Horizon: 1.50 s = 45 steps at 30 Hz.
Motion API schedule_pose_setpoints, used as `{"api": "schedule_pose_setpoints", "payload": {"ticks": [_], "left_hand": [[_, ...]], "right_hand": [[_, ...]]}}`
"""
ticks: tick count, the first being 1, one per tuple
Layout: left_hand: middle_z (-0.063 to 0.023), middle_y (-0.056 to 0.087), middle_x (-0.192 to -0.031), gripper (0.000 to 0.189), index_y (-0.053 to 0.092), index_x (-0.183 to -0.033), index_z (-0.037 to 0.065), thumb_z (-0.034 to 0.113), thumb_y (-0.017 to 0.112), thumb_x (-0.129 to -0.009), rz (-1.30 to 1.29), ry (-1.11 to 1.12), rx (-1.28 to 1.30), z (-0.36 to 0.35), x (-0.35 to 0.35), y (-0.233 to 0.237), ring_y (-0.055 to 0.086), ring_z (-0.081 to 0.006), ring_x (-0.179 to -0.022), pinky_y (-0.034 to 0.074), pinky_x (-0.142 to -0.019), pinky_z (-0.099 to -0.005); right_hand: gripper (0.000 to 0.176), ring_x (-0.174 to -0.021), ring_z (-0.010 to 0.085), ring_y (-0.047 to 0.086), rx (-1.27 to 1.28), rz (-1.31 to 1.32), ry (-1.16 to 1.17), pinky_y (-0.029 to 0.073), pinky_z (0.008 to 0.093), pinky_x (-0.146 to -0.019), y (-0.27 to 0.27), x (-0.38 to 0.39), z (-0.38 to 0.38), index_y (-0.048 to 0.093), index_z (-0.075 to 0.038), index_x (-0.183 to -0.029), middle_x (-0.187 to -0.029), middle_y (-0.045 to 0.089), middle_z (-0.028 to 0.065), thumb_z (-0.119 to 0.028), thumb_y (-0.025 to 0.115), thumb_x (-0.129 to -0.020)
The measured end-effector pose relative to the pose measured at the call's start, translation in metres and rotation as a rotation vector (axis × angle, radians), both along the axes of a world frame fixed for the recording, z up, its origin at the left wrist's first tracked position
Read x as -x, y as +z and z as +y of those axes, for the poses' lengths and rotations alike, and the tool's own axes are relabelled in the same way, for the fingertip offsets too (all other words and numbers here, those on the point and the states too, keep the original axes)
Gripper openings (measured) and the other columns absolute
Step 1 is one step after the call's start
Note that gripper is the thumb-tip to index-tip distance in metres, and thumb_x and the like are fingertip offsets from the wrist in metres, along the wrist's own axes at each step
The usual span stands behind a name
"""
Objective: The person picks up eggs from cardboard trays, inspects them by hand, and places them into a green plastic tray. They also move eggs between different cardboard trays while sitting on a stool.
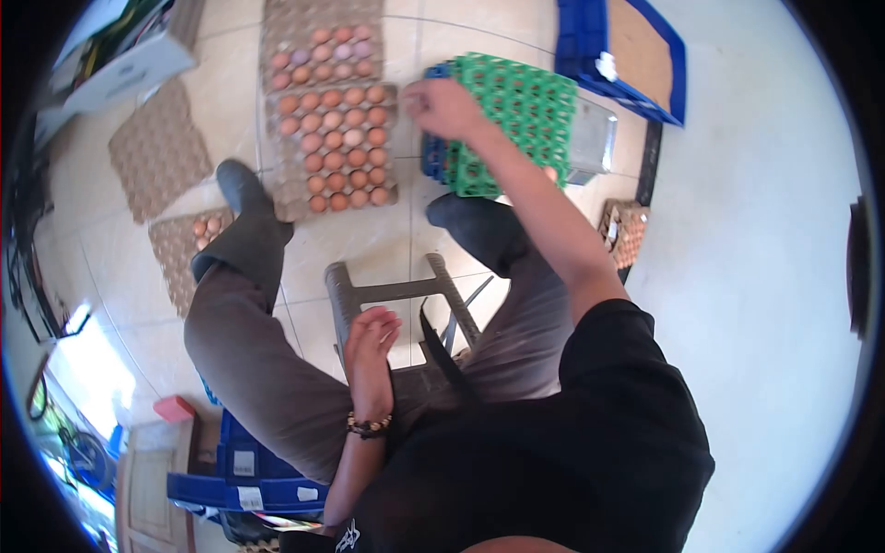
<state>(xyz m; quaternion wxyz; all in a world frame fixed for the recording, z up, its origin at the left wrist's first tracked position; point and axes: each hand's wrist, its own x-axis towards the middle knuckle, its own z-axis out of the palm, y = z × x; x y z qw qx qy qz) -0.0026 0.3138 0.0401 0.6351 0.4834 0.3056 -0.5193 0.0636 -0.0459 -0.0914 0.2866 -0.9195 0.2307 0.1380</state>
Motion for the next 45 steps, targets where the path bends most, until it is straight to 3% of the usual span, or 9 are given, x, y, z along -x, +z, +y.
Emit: {"api": "schedule_pose_setpoints", "payload": {"ticks": [3, 5, 16, 19, 22, 25, 33, 37, 45], "left_hand": [[-0.0100, 0.060, -0.113, 0.028, 0.054, -0.119, 0.003, 0.020, 0.047, -0.099, -0.024, -0.072, -0.005, 0.002, 0.010, -0.005, 0.058, -0.0210, -0.107, 0.044, -0.096, -0.0339], [-0.0092, 0.059, -0.114, 0.034, 0.053, -0.121, 0.004, 0.028, 0.049, -0.098, -0.048, -0.131, -0.029, 0.001, 0.015, -0.007, 0.057, -0.0216, -0.109, 0.043, -0.098, -0.0352], [-0.0073, 0.061, -0.112, 0.031, 0.056, -0.119, 0.005, 0.028, 0.050, -0.099, -0.219, -0.249, -0.125, 0.002, 0.027, -0.003, 0.059, -0.0173, -0.103, 0.044, -0.092, -0.0319], [-0.0081, 0.061, -0.112, 0.031, 0.056, -0.120, 0.005, 0.026, 0.050, -0.099, -0.297, -0.295, -0.083, 0.000, 0.028, 0.003, 0.059, -0.0173, -0.102, 0.045, -0.092, -0.0316], [-0.0094, 0.060, -0.116, 0.034, 0.053, -0.123, 0.003, 0.028, 0.049, -0.099, -0.386, -0.340, 0.020, -0.007, 0.033, 0.019, 0.059, -0.0203, -0.106, 0.045, -0.094, -0.0337], [-0.0126, 0.060, -0.119, 0.037, 0.050, -0.127, 0.002, 0.028, 0.044, -0.101, -0.425, -0.391, 0.209, -0.016, 0.041, 0.047, 0.059, -0.0217, -0.108, 0.046, -0.095, -0.0356], [-0.0168, 0.064, -0.110, 0.051, 0.049, -0.124, 0.000, 0.043, 0.030, -0.105, -0.258, -0.294, 0.640, -0.005, 0.054, 0.122, 0.065, -0.0218, -0.093, 0.054, -0.082, -0.0326], [-0.0067, 0.061, -0.092, 0.048, 0.053, -0.111, 0.003, 0.044, 0.030, -0.106, -0.353, -0.220, 0.635, 0.035, 0.047, 0.093, 0.060, -0.0134, -0.076, 0.050, -0.067, -0.0299], [-0.0033, 0.059, -0.115, 0.039, 0.049, -0.124, 0.007, 0.037, 0.031, -0.106, -0.119, -0.031, 0.516, 0.045, 0.055, 0.085, 0.060, -0.0167, -0.105, 0.049, -0.093, -0.0341]], "right_hand": [[0.032, -0.095, 0.0323, 0.068, -0.003, 0.159, -0.348, 0.053, 0.0427, -0.086, 0.034, 0.107, -0.103, 0.070, -0.014, -0.110, -0.100, 0.070, 0.0167, -0.023, 0.063, -0.080], [0.037, -0.096, 0.0330, 0.067, 0.213, 0.386, -0.251, 0.053, 0.0432, -0.085, 0.022, 0.194, -0.143, 0.069, -0.014, -0.112, -0.103, 0.070, 0.0175, -0.023, 0.068, -0.076], [0.036, -0.087, 0.0376, 0.066, 0.246, 0.287, -0.263, 0.053, 0.0471, -0.076, 0.025, 0.291, -0.075, 0.057, -0.010, -0.115, -0.090, 0.069, 0.0171, -0.021, 0.066, -0.082], [0.030, -0.082, 0.0305, 0.069, 0.098, 0.089, -0.530, 0.054, 0.0409, -0.073, 0.055, 0.296, -0.073, 0.061, -0.006, -0.110, -0.086, 0.070, 0.0128, -0.027, 0.063, -0.088], [0.036, -0.079, 0.0196, 0.069, -0.731, -0.301, -0.836, 0.054, 0.0324, -0.072, 0.102, 0.301, -0.065, 0.065, -0.001, -0.108, -0.087, 0.070, 0.0086, -0.034, 0.063, -0.093], [0.046, -0.082, 0.0125, 0.066, -0.991, -0.578, -0.755, 0.052, 0.0246, -0.075, 0.194, 0.283, 0.002, 0.064, 0.005, -0.111, -0.089, 0.068, 0.0065, -0.038, 0.062, -0.094], [0.038, -0.105, 0.0248, 0.062, -0.353, -0.760, -0.151, 0.050, 0.0331, -0.088, 0.265, 0.222, 0.225, 0.065, 0.004, -0.111, -0.112, 0.063, 0.0138, -0.013, 0.076, -0.079], [0.030, -0.103, 0.0280, 0.063, -0.404, -0.884, -0.237, 0.050, 0.0344, -0.087, 0.250, 0.210, 0.273, 0.065, 0.003, -0.110, -0.116, 0.063, 0.0169, -0.007, 0.069, -0.082], [0.037, -0.096, 0.0328, 0.063, -0.033, -0.891, 0.055, 0.052, 0.0378, -0.079, 0.227, 0.190, 0.299, 0.060, 0.000, -0.118, -0.111, 0.064, 0.0166, -0.008, 0.067, -0.082]]}}
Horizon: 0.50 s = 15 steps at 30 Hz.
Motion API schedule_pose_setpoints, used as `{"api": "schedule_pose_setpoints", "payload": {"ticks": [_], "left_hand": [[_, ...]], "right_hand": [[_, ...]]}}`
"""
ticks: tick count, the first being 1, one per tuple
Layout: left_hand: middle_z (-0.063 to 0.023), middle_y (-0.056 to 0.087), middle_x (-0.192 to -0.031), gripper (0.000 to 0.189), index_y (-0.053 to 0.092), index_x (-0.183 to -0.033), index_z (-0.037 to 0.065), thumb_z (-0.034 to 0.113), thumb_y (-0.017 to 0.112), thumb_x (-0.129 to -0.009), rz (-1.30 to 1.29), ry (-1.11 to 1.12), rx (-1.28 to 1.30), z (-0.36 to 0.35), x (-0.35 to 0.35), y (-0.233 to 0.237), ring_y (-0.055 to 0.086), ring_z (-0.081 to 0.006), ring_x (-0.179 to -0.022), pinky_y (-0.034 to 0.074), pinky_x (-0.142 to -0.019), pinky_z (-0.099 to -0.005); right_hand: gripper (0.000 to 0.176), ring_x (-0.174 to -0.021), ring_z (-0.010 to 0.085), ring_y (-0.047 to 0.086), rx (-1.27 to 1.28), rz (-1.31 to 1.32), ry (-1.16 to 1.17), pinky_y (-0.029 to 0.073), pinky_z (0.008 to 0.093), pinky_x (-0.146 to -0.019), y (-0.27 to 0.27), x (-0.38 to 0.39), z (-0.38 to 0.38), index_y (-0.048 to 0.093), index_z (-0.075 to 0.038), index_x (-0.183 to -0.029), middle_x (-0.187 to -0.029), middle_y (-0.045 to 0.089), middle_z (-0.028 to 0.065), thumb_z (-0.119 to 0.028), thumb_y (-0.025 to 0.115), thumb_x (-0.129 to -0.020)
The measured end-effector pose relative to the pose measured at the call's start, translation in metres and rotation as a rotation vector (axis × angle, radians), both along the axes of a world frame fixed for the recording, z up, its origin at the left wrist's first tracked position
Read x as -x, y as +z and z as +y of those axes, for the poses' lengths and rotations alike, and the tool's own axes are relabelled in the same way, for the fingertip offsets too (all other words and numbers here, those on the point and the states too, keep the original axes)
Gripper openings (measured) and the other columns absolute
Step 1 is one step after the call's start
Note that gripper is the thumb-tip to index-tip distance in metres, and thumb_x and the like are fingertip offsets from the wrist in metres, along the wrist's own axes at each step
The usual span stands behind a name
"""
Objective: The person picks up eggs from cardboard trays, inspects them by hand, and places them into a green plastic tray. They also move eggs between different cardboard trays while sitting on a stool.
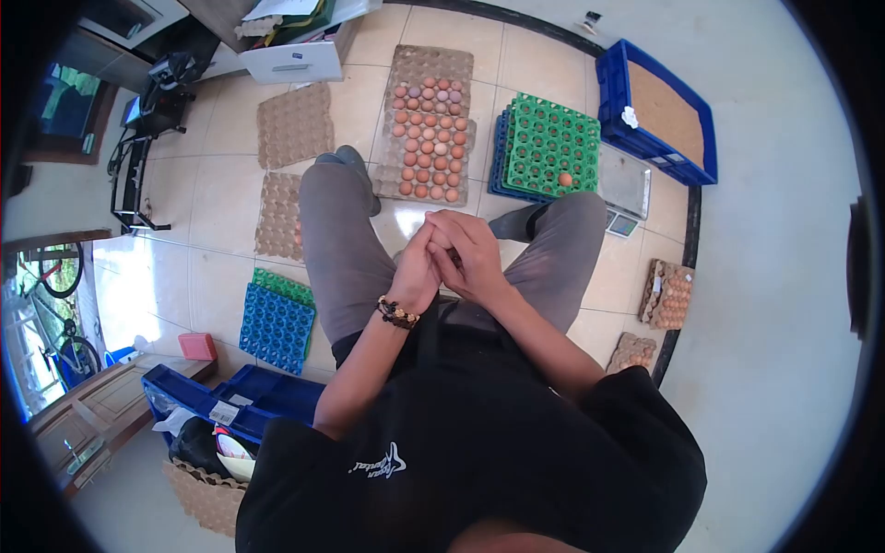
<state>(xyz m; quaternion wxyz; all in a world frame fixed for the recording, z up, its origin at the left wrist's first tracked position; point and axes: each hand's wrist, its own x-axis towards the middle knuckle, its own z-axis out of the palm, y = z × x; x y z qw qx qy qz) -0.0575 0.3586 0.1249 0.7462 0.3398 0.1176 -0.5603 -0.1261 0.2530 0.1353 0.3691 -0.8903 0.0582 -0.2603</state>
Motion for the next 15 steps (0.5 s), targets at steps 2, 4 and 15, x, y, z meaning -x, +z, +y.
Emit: {"api": "schedule_pose_setpoints", "payload": {"ticks": [2, 4, 15], "left_hand": [[-0.0033, 0.059, -0.116, 0.038, 0.049, -0.124, 0.008, 0.036, 0.031, -0.106, 0.030, 0.030, 0.043, 0.000, -0.002, -0.008, 0.059, -0.0170, -0.107, 0.049, -0.093, -0.0345], [-0.0029, 0.059, -0.118, 0.036, 0.050, -0.124, 0.010, 0.034, 0.031, -0.106, 0.107, 0.010, 0.153, 0.004, 0.000, -0.021, 0.058, -0.0157, -0.109, 0.048, -0.094, -0.0347], [-0.0075, 0.059, -0.117, 0.038, 0.050, -0.123, 0.009, 0.038, 0.032, -0.105, 0.270, 0.033, 0.125, -0.008, 0.000, -0.028, 0.056, -0.0198, -0.112, 0.044, -0.100, -0.0364]], "right_hand": [[0.032, -0.091, 0.0323, 0.064, -0.041, -0.036, -0.008, 0.052, 0.0384, -0.075, -0.016, -0.002, 0.002, 0.062, 0.000, -0.114, -0.109, 0.065, 0.0161, -0.013, 0.067, -0.085], [0.027, -0.086, 0.0325, 0.065, -0.158, -0.071, -0.043, 0.052, 0.0388, -0.073, -0.031, -0.002, -0.001, 0.063, 0.000, -0.111, -0.103, 0.066, 0.0163, -0.013, 0.065, -0.087], [0.022, -0.076, 0.0254, 0.070, -0.619, 0.186, -0.262, 0.055, 0.0364, -0.071, -0.038, -0.006, -0.003, 0.065, 0.002, -0.096, -0.079, 0.069, 0.0155, -0.017, 0.054, -0.097]]}}
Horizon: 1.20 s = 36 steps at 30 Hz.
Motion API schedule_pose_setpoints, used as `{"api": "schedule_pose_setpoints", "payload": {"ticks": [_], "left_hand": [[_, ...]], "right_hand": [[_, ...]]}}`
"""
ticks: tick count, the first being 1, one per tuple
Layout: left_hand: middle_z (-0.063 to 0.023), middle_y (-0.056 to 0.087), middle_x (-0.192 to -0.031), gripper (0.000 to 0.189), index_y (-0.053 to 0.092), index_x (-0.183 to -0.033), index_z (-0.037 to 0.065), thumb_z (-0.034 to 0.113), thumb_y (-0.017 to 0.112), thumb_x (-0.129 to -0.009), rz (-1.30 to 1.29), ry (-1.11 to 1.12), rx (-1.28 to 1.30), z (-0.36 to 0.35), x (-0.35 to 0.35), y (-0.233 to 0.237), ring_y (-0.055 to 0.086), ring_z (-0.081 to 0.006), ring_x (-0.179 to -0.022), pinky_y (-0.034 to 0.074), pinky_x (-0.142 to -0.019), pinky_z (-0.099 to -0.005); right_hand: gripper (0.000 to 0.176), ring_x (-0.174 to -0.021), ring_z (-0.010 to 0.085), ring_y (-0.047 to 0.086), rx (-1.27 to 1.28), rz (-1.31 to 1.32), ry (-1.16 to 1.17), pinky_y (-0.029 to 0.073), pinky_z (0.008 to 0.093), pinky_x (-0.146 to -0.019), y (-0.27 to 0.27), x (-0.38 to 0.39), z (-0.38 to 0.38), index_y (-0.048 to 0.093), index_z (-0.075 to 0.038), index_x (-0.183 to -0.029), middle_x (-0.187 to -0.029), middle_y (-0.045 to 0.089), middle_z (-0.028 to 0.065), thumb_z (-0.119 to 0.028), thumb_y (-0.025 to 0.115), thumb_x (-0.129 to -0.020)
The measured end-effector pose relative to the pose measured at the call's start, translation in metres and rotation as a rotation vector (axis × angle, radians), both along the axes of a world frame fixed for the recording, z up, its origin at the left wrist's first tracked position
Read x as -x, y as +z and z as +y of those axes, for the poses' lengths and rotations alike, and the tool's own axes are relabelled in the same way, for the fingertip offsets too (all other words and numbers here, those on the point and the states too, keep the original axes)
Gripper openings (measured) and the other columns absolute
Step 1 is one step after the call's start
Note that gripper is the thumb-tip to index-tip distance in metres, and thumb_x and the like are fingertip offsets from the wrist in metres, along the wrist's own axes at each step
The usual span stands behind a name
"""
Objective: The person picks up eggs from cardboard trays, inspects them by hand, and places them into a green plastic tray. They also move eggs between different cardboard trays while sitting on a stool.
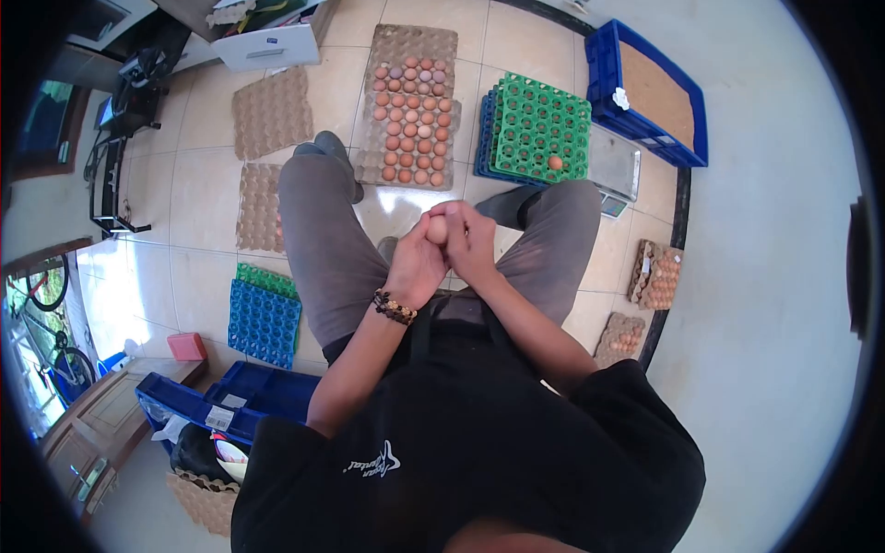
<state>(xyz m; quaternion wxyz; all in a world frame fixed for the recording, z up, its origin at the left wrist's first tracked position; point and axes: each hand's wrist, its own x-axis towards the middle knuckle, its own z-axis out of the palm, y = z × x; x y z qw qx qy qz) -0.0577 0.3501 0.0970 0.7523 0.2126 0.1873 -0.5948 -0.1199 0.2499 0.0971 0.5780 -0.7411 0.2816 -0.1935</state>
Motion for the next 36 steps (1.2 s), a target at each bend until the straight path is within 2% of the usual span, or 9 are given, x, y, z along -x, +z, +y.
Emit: {"api": "schedule_pose_setpoints", "payload": {"ticks": [4, 9, 12, 16, 22, 28, 31, 34, 36], "left_hand": [[-0.0062, 0.058, -0.105, 0.046, 0.050, -0.122, 0.005, 0.042, 0.027, -0.105, 0.011, 0.031, 0.179, -0.002, -0.013, -0.012, 0.055, -0.0186, -0.102, 0.044, -0.097, -0.0363], [-0.0056, 0.060, -0.110, 0.041, 0.049, -0.121, 0.007, 0.038, 0.028, -0.106, 0.029, 0.065, -0.124, 0.001, -0.030, -0.012, 0.056, -0.0170, -0.107, 0.044, -0.098, -0.0379], [-0.0044, 0.058, -0.117, 0.042, 0.049, -0.124, 0.008, 0.038, 0.025, -0.106, -0.004, 0.088, -0.163, 0.004, -0.029, -0.038, 0.054, -0.0172, -0.112, 0.042, -0.100, -0.0367], [-0.0055, 0.053, -0.131, 0.047, 0.047, -0.132, 0.008, 0.041, 0.026, -0.106, -0.032, 0.096, -0.299, 0.001, -0.043, -0.036, 0.047, -0.0188, -0.124, 0.034, -0.107, -0.0383], [-0.0069, 0.053, -0.134, 0.049, 0.050, -0.130, 0.006, 0.043, 0.030, -0.104, -0.133, -0.044, -0.437, -0.007, -0.051, -0.035, 0.043, -0.0167, -0.128, 0.028, -0.109, -0.0357], [-0.0086, 0.056, -0.126, 0.034, 0.054, -0.122, 0.003, 0.027, 0.039, -0.103, -0.084, 0.027, -0.551, -0.006, -0.059, -0.045, 0.047, -0.0180, -0.126, 0.034, -0.107, -0.0360], [-0.0095, 0.057, -0.121, 0.027, 0.054, -0.117, 0.001, 0.018, 0.042, -0.101, -0.058, 0.035, -0.608, -0.008, -0.070, -0.042, 0.050, -0.0177, -0.122, 0.036, -0.105, -0.0346], [-0.0101, 0.058, -0.117, 0.025, 0.054, -0.117, 0.000, 0.015, 0.043, -0.100, -0.023, 0.039, -0.620, -0.011, -0.073, -0.044, 0.053, -0.0179, -0.119, 0.037, -0.104, -0.0336], [-0.0104, 0.058, -0.117, 0.025, 0.054, -0.117, -0.001, 0.014, 0.043, -0.100, -0.015, 0.034, -0.603, -0.012, -0.071, -0.046, 0.054, -0.0184, -0.118, 0.038, -0.103, -0.0338]], "right_hand": [[0.027, -0.075, 0.0242, 0.070, -0.945, -0.185, -0.467, 0.057, 0.0325, -0.071, -0.018, -0.011, -0.026, 0.060, 0.004, -0.098, -0.070, 0.067, 0.0138, -0.018, 0.045, -0.102], [0.040, -0.117, 0.0276, 0.057, -0.165, -0.003, 0.292, 0.049, 0.0400, -0.093, 0.022, -0.025, -0.016, 0.055, -0.003, -0.122, -0.127, 0.057, 0.0141, -0.010, 0.069, -0.085], [0.041, -0.107, 0.0303, 0.060, 0.338, 0.196, 0.569, 0.049, 0.0383, -0.090, 0.012, -0.039, -0.014, 0.056, -0.008, -0.123, -0.122, 0.056, 0.0118, -0.004, 0.066, -0.083], [0.028, -0.091, 0.0289, 0.062, 0.262, 0.178, 0.639, 0.051, 0.0367, -0.079, -0.022, -0.066, -0.024, 0.058, -0.009, -0.118, -0.101, 0.060, 0.0103, -0.010, 0.059, -0.090], [0.032, -0.070, 0.0116, 0.054, -0.732, 0.259, 0.140, 0.046, 0.0260, -0.061, -0.133, -0.145, -0.062, 0.059, -0.007, -0.104, -0.082, 0.056, 0.0027, -0.032, 0.039, -0.104], [0.029, -0.066, 0.0168, 0.059, -0.555, 0.484, 0.120, 0.048, 0.0294, -0.061, -0.273, -0.234, -0.096, 0.061, -0.004, -0.098, -0.075, 0.058, 0.0054, -0.024, 0.039, -0.099], [0.025, -0.083, 0.0331, 0.063, 0.096, 0.463, 0.389, 0.050, 0.0411, -0.075, -0.345, -0.258, -0.108, 0.060, 0.000, -0.102, -0.089, 0.062, 0.0172, -0.017, 0.043, -0.094], [0.026, -0.102, 0.0432, 0.057, 0.372, 0.485, 0.415, 0.046, 0.0488, -0.090, -0.359, -0.273, -0.097, 0.056, 0.001, -0.110, -0.108, 0.058, 0.0255, -0.014, 0.048, -0.090], [0.034, -0.104, 0.0386, 0.056, 0.474, 0.492, 0.487, 0.048, 0.0474, -0.089, -0.361, -0.281, -0.097, 0.052, -0.001, -0.117, -0.115, 0.055, 0.0217, -0.014, 0.058, -0.087]]}}
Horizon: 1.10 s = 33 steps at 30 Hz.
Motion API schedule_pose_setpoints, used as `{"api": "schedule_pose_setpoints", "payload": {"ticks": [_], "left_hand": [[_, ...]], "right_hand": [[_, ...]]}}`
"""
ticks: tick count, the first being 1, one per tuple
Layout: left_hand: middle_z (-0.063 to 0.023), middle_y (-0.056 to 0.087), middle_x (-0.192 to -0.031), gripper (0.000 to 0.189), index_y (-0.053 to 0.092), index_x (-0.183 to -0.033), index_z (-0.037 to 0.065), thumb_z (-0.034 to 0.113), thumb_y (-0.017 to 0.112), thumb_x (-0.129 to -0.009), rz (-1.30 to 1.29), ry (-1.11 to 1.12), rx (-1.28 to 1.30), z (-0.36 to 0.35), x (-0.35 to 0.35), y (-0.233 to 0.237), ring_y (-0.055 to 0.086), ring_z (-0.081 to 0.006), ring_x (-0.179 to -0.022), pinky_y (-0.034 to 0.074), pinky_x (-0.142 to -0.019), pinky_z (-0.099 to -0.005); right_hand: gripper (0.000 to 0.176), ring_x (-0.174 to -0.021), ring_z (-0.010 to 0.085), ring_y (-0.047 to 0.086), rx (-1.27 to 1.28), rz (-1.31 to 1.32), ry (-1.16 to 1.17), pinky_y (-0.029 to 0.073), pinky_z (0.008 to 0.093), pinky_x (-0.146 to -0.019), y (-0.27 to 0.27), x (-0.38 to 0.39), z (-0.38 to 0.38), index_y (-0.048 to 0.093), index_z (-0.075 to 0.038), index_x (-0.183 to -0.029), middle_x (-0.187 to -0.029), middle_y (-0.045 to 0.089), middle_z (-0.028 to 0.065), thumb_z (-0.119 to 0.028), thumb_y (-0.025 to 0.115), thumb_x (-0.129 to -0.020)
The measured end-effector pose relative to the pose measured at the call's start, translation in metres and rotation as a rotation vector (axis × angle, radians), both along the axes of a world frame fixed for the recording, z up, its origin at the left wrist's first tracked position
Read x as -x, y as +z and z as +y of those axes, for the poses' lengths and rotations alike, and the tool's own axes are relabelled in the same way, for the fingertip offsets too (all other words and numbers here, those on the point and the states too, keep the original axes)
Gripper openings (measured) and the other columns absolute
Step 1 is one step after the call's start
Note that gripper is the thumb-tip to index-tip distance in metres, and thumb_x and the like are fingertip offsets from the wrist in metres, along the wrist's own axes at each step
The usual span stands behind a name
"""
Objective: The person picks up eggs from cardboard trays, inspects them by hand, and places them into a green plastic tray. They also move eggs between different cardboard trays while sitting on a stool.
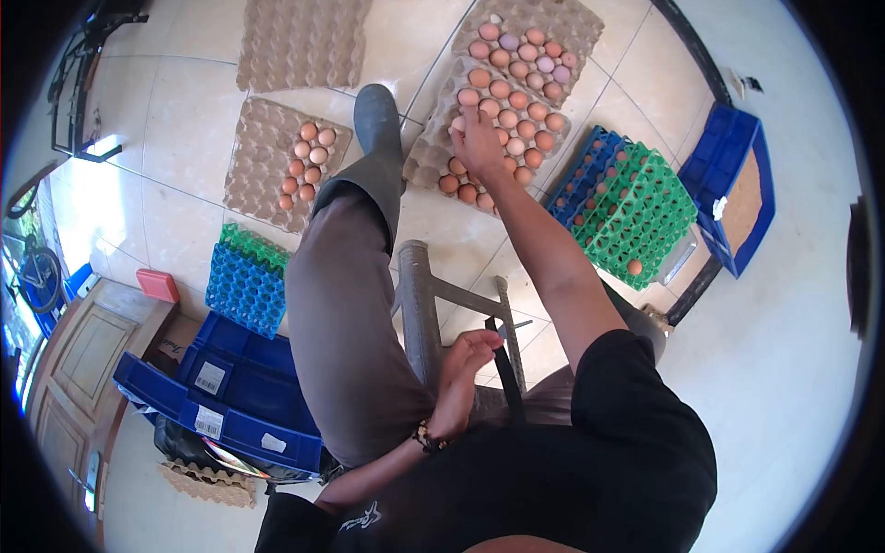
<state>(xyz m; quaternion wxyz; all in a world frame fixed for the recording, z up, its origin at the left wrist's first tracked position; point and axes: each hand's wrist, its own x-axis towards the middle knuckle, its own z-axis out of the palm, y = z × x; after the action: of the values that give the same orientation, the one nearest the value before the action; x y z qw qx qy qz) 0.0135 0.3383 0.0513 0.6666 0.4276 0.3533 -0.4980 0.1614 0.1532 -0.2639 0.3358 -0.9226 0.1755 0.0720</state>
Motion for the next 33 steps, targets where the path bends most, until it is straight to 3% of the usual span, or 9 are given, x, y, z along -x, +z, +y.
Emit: {"api": "schedule_pose_setpoints", "payload": {"ticks": [5, 11, 14, 18, 22, 23, 26, 29, 33], "left_hand": [[-0.0117, 0.060, -0.114, 0.026, 0.054, -0.119, -0.001, 0.012, 0.045, -0.098, 0.019, -0.035, -0.010, -0.001, 0.002, -0.004, 0.057, -0.0199, -0.112, 0.040, -0.103, -0.0346], [-0.0102, 0.060, -0.108, 0.024, 0.054, -0.117, -0.001, 0.010, 0.045, -0.098, -0.008, -0.053, -0.052, -0.009, 0.004, -0.002, 0.057, -0.0191, -0.109, 0.041, -0.101, -0.0345], [-0.0090, 0.060, -0.106, 0.022, 0.055, -0.114, 0.000, 0.010, 0.045, -0.097, -0.028, -0.067, -0.057, -0.013, 0.005, 0.000, 0.058, -0.0178, -0.106, 0.043, -0.099, -0.0342], [-0.0069, 0.060, -0.105, 0.022, 0.055, -0.113, 0.003, 0.012, 0.045, -0.097, -0.051, -0.109, -0.066, -0.017, 0.016, -0.003, 0.058, -0.0165, -0.104, 0.044, -0.096, -0.0334], [-0.0083, 0.060, -0.106, 0.027, 0.054, -0.116, 0.003, 0.023, 0.047, -0.098, -0.073, -0.169, -0.030, -0.022, 0.029, -0.008, 0.058, -0.0191, -0.104, 0.044, -0.096, -0.0337], [-0.0086, 0.060, -0.106, 0.029, 0.053, -0.116, 0.004, 0.025, 0.047, -0.098, -0.077, -0.176, -0.042, -0.022, 0.032, -0.009, 0.058, -0.0196, -0.104, 0.044, -0.096, -0.0337], [-0.0088, 0.060, -0.106, 0.029, 0.053, -0.116, 0.004, 0.026, 0.048, -0.098, -0.071, -0.226, -0.087, -0.024, 0.036, -0.014, 0.057, -0.0201, -0.104, 0.044, -0.096, -0.0336], [-0.0079, 0.060, -0.107, 0.031, 0.054, -0.117, 0.004, 0.028, 0.049, -0.098, -0.114, -0.274, -0.125, -0.028, 0.038, -0.012, 0.057, -0.0197, -0.105, 0.044, -0.095, -0.0333], [-0.0070, 0.060, -0.107, 0.032, 0.054, -0.118, 0.005, 0.029, 0.050, -0.098, -0.186, -0.339, -0.163, -0.032, 0.041, -0.015, 0.058, -0.0191, -0.103, 0.045, -0.094, -0.0331]], "right_hand": [[0.036, -0.103, 0.0344, 0.056, 0.107, -0.046, 0.073, 0.049, 0.0430, -0.084, -0.019, -0.004, -0.003, 0.057, -0.004, -0.115, -0.108, 0.057, 0.0165, -0.012, 0.066, -0.082], [0.011, -0.096, 0.0285, 0.061, 0.067, -0.098, 0.045, 0.052, 0.0407, -0.080, 0.014, 0.002, -0.028, 0.069, -0.005, -0.086, -0.100, 0.062, 0.0093, -0.013, 0.065, -0.079], [0.016, -0.088, 0.0275, 0.065, -0.074, -0.137, -0.180, 0.053, 0.0387, -0.077, 0.063, 0.022, -0.076, 0.072, -0.006, -0.088, -0.096, 0.066, 0.0105, -0.012, 0.062, -0.078], [0.021, -0.071, 0.0291, 0.067, 0.054, 0.022, -0.224, 0.053, 0.0381, -0.071, 0.132, 0.095, -0.197, 0.072, -0.007, -0.095, -0.078, 0.068, 0.0166, -0.013, 0.058, -0.080], [0.020, -0.072, 0.0304, 0.068, 0.188, 0.292, -0.344, 0.053, 0.0409, -0.071, 0.181, 0.212, -0.300, 0.073, -0.009, -0.094, -0.078, 0.069, 0.0162, -0.015, 0.058, -0.081], [0.021, -0.078, 0.0317, 0.069, 0.182, 0.436, -0.332, 0.053, 0.0417, -0.075, 0.181, 0.244, -0.315, 0.072, -0.006, -0.094, -0.081, 0.070, 0.0167, -0.021, 0.066, -0.079], [0.034, -0.084, 0.0340, 0.069, 0.240, 0.509, -0.124, 0.054, 0.0427, -0.079, 0.179, 0.324, -0.311, 0.069, -0.003, -0.099, -0.086, 0.070, 0.0189, -0.026, 0.074, -0.074], [0.049, -0.088, 0.0361, 0.068, 0.113, 0.471, -0.290, 0.053, 0.0431, -0.080, 0.201, 0.330, -0.277, 0.066, -0.001, -0.106, -0.090, 0.070, 0.0217, -0.031, 0.080, -0.070], [0.047, -0.088, 0.0370, 0.067, 0.032, 0.408, -0.186, 0.053, 0.0430, -0.081, 0.185, 0.345, -0.289, 0.067, -0.003, -0.106, -0.091, 0.069, 0.0216, -0.028, 0.082, -0.069]]}}
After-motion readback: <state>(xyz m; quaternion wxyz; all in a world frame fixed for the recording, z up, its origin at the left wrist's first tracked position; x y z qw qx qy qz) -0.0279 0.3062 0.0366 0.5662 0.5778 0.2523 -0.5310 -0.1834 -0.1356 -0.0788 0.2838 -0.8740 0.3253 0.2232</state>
